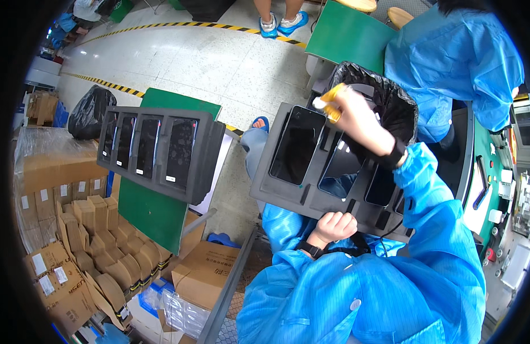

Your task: The person is cleaning the screens of several smartphones placed in a tray using a yellow cloth and cleaning fluid.

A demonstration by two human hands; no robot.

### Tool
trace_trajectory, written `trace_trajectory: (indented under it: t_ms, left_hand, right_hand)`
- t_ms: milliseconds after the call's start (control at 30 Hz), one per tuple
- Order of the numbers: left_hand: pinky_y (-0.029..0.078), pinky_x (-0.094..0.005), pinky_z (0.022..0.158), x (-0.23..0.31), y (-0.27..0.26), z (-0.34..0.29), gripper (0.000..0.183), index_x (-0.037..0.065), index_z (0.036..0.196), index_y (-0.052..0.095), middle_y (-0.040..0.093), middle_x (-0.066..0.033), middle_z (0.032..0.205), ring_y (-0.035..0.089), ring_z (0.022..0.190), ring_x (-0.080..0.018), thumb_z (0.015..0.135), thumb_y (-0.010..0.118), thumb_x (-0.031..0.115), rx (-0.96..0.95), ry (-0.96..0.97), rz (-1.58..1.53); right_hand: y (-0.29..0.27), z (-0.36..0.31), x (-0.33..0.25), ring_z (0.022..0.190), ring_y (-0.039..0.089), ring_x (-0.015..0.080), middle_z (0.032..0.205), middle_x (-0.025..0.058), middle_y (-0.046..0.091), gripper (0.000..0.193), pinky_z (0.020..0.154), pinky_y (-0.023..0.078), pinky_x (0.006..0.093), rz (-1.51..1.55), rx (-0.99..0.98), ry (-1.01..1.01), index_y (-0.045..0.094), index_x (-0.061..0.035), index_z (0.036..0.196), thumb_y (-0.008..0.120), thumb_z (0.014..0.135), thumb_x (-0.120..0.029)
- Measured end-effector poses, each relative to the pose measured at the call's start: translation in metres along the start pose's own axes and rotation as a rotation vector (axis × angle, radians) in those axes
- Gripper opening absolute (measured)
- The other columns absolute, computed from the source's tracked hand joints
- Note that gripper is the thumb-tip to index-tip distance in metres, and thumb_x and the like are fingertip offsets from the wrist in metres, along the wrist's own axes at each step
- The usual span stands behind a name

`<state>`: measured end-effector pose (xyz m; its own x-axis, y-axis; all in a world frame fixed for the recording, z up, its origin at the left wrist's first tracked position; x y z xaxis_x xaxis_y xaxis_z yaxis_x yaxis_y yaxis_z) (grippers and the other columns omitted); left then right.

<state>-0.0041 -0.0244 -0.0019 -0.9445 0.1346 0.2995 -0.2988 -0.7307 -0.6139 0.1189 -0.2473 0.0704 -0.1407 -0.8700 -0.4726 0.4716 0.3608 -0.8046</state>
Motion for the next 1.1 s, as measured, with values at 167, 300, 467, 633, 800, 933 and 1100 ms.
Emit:
trace_trajectory:
  t_ms: [167, 300, 467, 633, 800, 933, 1100]
  left_hand:
    - [0.038, -0.0274, 0.052, 0.001, 0.002, 0.002, 0.010, 0.015, 0.073, 0.057, 0.055, 0.0013, 0.073, 0.050, 0.057, -0.0138, 0.078, 0.059, 0.023, -0.006, -0.019, -0.014]
    - [0.038, -0.0273, 0.052, 0.002, 0.002, 0.004, 0.008, 0.015, 0.073, 0.057, 0.054, 0.0015, 0.072, 0.050, 0.057, -0.0139, 0.077, 0.060, 0.022, -0.006, -0.025, -0.025]
    - [0.037, -0.0257, 0.054, 0.000, 0.000, 0.002, 0.007, 0.018, 0.076, 0.054, 0.051, 0.0029, 0.072, 0.048, 0.060, -0.0127, 0.081, 0.058, 0.021, -0.005, -0.025, -0.002]
    - [0.037, -0.0267, 0.053, 0.000, 0.003, 0.000, 0.009, 0.017, 0.073, 0.055, 0.052, 0.0019, 0.071, 0.049, 0.058, -0.0135, 0.079, 0.058, 0.021, 0.005, -0.021, 0.003]
    - [0.038, -0.0274, 0.052, 0.001, 0.004, 0.001, 0.010, 0.016, 0.070, 0.055, 0.054, 0.0017, 0.071, 0.049, 0.055, -0.0139, 0.077, 0.059, 0.023, 0.005, -0.018, 0.011]
    - [0.037, -0.0283, 0.052, 0.000, 0.002, 0.003, 0.012, 0.016, 0.068, 0.053, 0.052, 0.0025, 0.070, 0.048, 0.055, -0.0137, 0.075, 0.060, 0.023, 0.004, -0.029, 0.007]
    - [0.037, -0.0292, 0.053, -0.001, 0.003, -0.001, 0.012, 0.016, 0.069, 0.053, 0.052, 0.0019, 0.071, 0.049, 0.057, -0.0145, 0.074, 0.062, 0.024, 0.002, -0.057, 0.021]
  right_hand:
    - [0.018, -0.007, -0.016, 0.076, 0.058, 0.0353, 0.085, 0.0158, 0.054, 0.012, 0.071, 0.049, 0.0414, -0.066, 0.004, -0.184, 0.057, -0.0031, 0.095, 0.060, 0.083, -0.004]
    - [0.010, 0.030, 0.062, 0.082, 0.060, 0.0362, 0.083, 0.0166, 0.060, 0.013, 0.073, 0.050, 0.0415, -0.074, 0.067, 0.056, 0.061, -0.0004, 0.089, 0.066, 0.078, -0.004]
    - [0.002, 0.015, 0.025, 0.081, 0.062, 0.0348, 0.086, 0.0165, 0.062, 0.016, 0.073, 0.051, 0.0412, -0.008, 0.006, 0.016, 0.065, -0.0008, 0.094, 0.068, 0.079, -0.006]
    - [0.016, -0.001, -0.001, 0.083, 0.061, 0.0343, 0.087, 0.0149, 0.060, 0.017, 0.072, 0.050, 0.0396, 0.115, -0.027, -0.053, 0.066, -0.0035, 0.098, 0.066, 0.080, -0.005]
    - [0.053, -0.047, -0.017, 0.083, 0.061, 0.0350, 0.092, 0.0167, 0.060, 0.026, 0.072, 0.050, 0.0404, 0.030, -0.129, -0.050, 0.063, -0.0030, 0.106, 0.064, 0.081, -0.004]
    - [0.073, -0.080, -0.088, 0.084, 0.061, 0.0353, 0.093, 0.0177, 0.058, 0.023, 0.072, 0.052, 0.0415, 0.187, -0.416, -0.172, 0.062, 0.0017, 0.098, 0.062, 0.075, -0.003]
    - [0.055, -0.044, -0.075, 0.081, 0.062, 0.0358, 0.085, 0.0185, 0.059, 0.016, 0.071, 0.052, 0.0419, 0.080, -0.320, -0.190, 0.064, 0.0014, 0.091, 0.063, 0.075, -0.001]
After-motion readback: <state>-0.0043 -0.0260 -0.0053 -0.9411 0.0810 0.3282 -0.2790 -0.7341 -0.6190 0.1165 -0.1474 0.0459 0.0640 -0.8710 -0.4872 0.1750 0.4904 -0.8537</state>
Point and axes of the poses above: each hand's wrist, its own z-axis towards the middle knuckle, its own y-axis out of the palm, x = y × z, the point moved 7 cm from there along z, towards the middle knuckle
